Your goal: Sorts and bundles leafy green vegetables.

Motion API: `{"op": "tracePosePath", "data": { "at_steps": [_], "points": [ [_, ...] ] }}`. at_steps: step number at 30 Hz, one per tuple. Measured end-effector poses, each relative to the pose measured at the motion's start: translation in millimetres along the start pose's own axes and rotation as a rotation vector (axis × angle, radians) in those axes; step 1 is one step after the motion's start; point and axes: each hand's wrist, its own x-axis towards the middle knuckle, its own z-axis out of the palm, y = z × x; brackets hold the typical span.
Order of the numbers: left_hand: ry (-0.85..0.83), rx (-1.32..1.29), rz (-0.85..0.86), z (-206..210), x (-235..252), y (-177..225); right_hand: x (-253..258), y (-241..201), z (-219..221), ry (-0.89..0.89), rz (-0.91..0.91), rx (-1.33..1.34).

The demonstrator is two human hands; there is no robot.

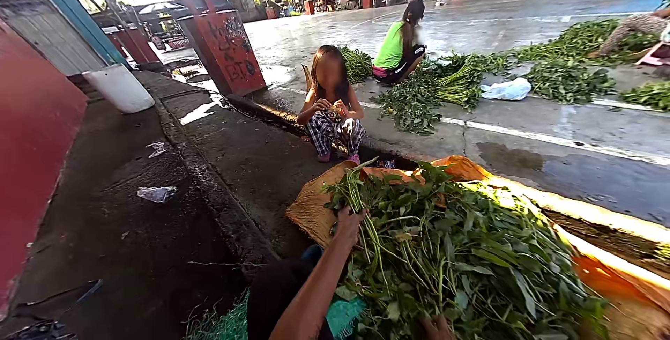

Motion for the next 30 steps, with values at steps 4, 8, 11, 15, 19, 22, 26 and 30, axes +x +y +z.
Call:
{"op": "tracePosePath", "data": {
  "at_steps": [4,8,11,15,19,22,26,30],
  "points": [
    [-0.072,-0.054,-0.045,-1.5,-4.5,-3.9,3.4,-35.4,-39.1,0.237,-0.128,-0.002],
    [-0.215,-0.102,-0.119,5.1,-11.5,-1.2,41.2,-54.2,-46.6,0.313,-0.424,0.343],
    [-0.280,-0.279,-0.248,5.2,-14.2,-1.9,52.4,-60.4,-33.8,0.122,-0.526,0.646],
    [-0.336,-0.365,-0.356,6.6,-12.6,-14.4,49.1,-58.8,-4.9,-0.165,-0.599,1.103],
    [-0.362,-0.313,-0.377,5.1,-6.8,-22.3,46.7,-60.1,13.8,0.028,-0.708,1.009],
    [-0.160,-0.326,-0.227,1.8,-3.9,-12.4,45.3,-51.9,2.2,0.528,-0.506,0.406],
    [0.025,-0.390,0.044,-12.3,7.8,10.6,67.7,-4.0,-25.1,0.633,0.043,0.223],
    [-0.023,-0.360,-0.024,-4.8,4.5,-3.6,99.0,35.5,-43.8,0.273,0.314,0.413]
  ]
}}
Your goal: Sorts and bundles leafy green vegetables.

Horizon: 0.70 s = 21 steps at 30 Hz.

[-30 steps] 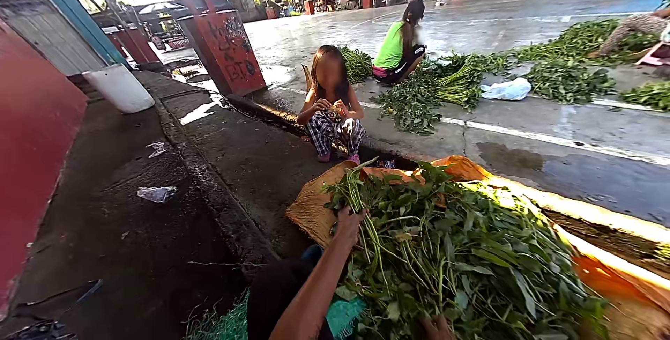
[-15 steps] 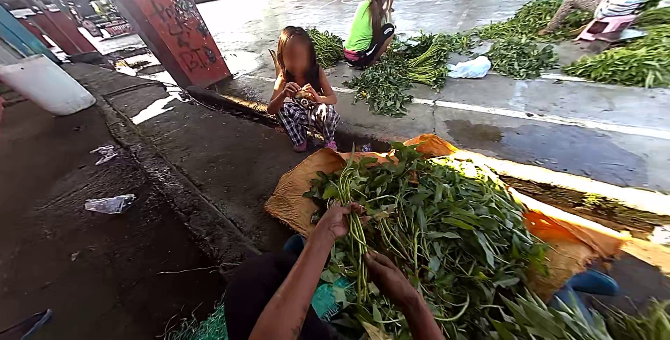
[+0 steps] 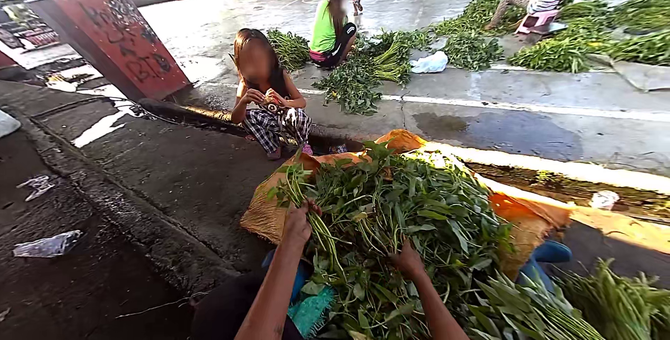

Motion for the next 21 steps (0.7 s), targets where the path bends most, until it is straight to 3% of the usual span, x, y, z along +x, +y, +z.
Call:
{"op": "tracePosePath", "data": {
  "at_steps": [4,6,12,16,21],
  "points": [
    [-0.048,0.072,-0.137,8.7,-5.6,-13.4,-24.9,-13.0,0.5,0.074,-0.437,0.647],
    [-0.106,0.130,-0.175,10.9,-8.8,-17.7,-40.7,-15.1,8.5,0.021,-0.553,0.777],
    [-0.277,0.255,-0.190,14.7,-20.1,-14.5,-64.1,-3.6,42.3,0.013,-0.810,0.541],
    [-0.373,0.384,-0.238,13.7,-20.9,-15.8,-65.0,0.9,57.3,0.031,-0.891,0.317],
    [-0.478,0.487,-0.243,13.4,-24.7,-18.9,-69.5,-3.0,58.0,-0.006,-0.883,0.243]
  ]
}}
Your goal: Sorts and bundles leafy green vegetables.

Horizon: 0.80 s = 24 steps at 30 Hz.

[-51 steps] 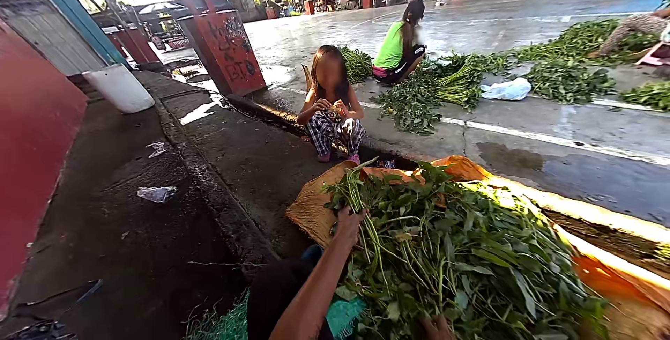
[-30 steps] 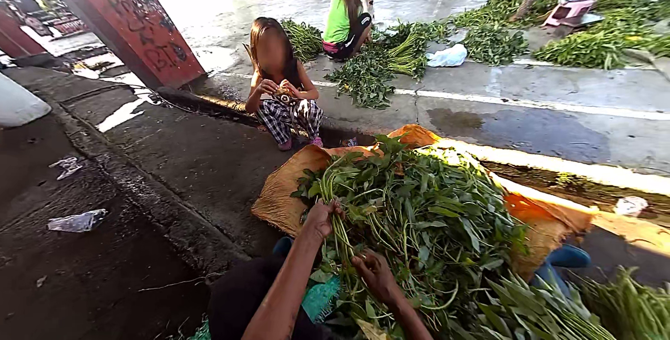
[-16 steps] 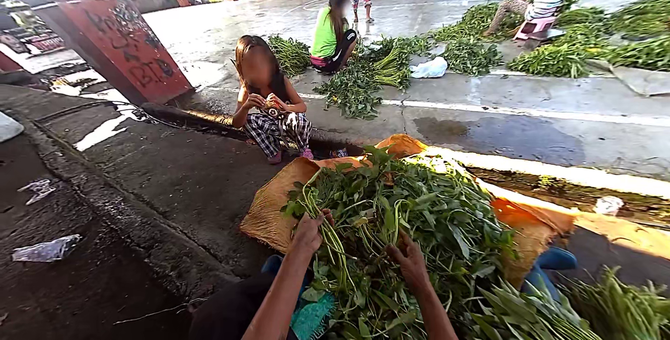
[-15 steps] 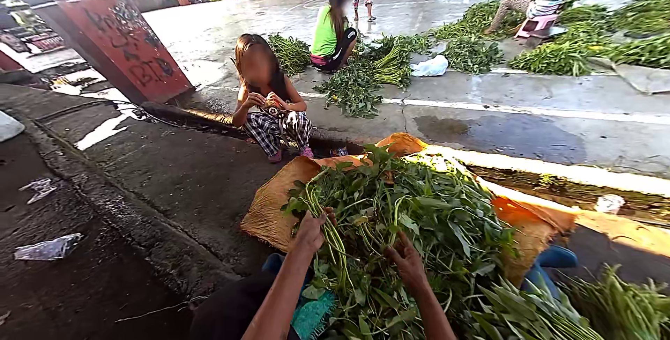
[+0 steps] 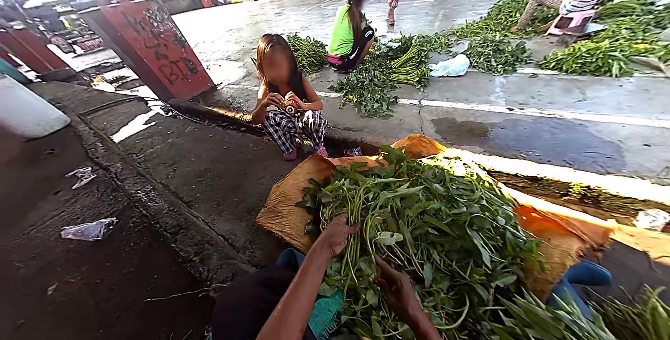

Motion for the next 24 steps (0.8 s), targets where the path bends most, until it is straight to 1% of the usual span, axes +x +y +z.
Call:
{"op": "tracePosePath", "data": {
  "at_steps": [2,4,5,7,9,11,13,15,18,20,21,24],
  "points": [
    [0.034,-0.007,-0.023,-0.1,1.9,0.2,-0.1,-0.9,-0.6,0.044,0.016,-0.036],
    [0.110,-0.037,-0.025,1.3,4.6,-1.4,1.8,-3.8,-1.4,0.121,0.022,-0.108],
    [0.132,-0.055,-0.024,2.4,5.0,-2.5,3.2,-7.4,-3.0,0.125,0.043,-0.141],
    [0.106,-0.078,-0.033,4.5,5.2,-5.7,5.3,-12.6,-4.5,0.093,0.074,-0.172],
    [0.024,-0.083,-0.035,6.9,4.6,-7.8,6.6,-17.5,-4.3,0.045,0.086,-0.158],
    [-0.045,-0.138,-0.040,8.9,2.6,-8.7,6.5,-21.5,-3.5,-0.030,0.145,-0.090],
    [-0.065,-0.216,-0.050,10.2,1.6,-9.8,5.8,-18.7,-1.1,-0.066,0.188,0.025],
    [-0.051,-0.261,-0.041,11.2,1.8,-9.9,5.4,-11.9,2.1,-0.065,0.205,0.174],
    [-0.027,-0.158,0.033,13.0,3.7,-13.0,6.6,-11.7,3.8,-0.109,0.252,0.286],
    [-0.023,-0.073,0.059,15.9,5.5,-16.8,10.2,-13.7,5.5,-0.065,0.299,0.263],
    [-0.034,-0.048,0.057,17.5,5.8,-18.9,13.7,-14.0,6.3,-0.033,0.327,0.301],
    [-0.084,0.029,0.050,22.2,3.5,-24.8,29.0,-17.7,10.0,0.036,0.475,0.628]
  ]
}}
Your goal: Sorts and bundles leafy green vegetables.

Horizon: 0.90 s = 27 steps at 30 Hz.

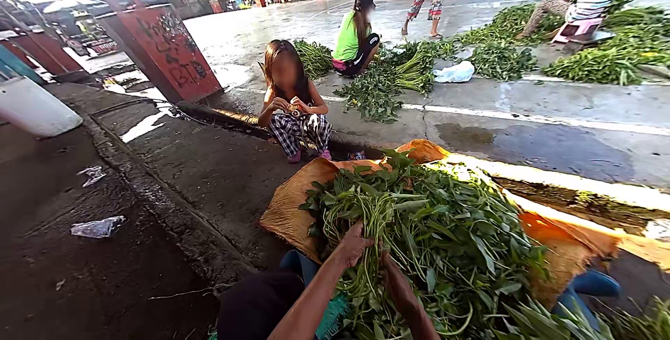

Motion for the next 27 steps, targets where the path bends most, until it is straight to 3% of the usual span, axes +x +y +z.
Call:
{"op": "tracePosePath", "data": {
  "at_steps": [3,7,9,12,15,20,22,25,27],
  "points": [
    [-0.037,0.170,0.028,4.9,-2.6,-3.1,12.8,-17.8,9.1,0.018,0.088,0.219],
    [0.002,0.308,0.110,9.1,0.8,-9.2,35.0,-35.7,24.9,0.302,0.024,0.558],
    [0.045,0.241,0.108,9.2,1.2,-7.5,39.8,-39.7,29.3,0.423,-0.047,0.749],
    [0.202,0.037,0.045,5.7,0.8,2.4,33.8,-28.7,26.6,0.412,-0.141,0.999],
    [0.344,-0.065,0.048,-3.7,2.2,6.8,10.2,-12.0,23.4,0.244,-0.127,0.744],
    [0.410,-0.198,0.121,-35.8,8.3,18.1,-22.7,1.4,-22.8,-0.020,0.063,-0.542],
    [0.375,-0.246,0.101,-34.2,7.8,21.5,-17.9,-2.5,-34.7,-0.067,-0.033,-0.654],
    [0.303,-0.284,0.040,-25.4,4.6,25.2,-1.2,-23.6,-29.7,-0.052,-0.314,-0.492],
    [0.287,-0.262,0.004,-18.3,2.1,24.4,8.8,-44.8,-17.5,-0.049,-0.414,-0.534]
  ]
}}
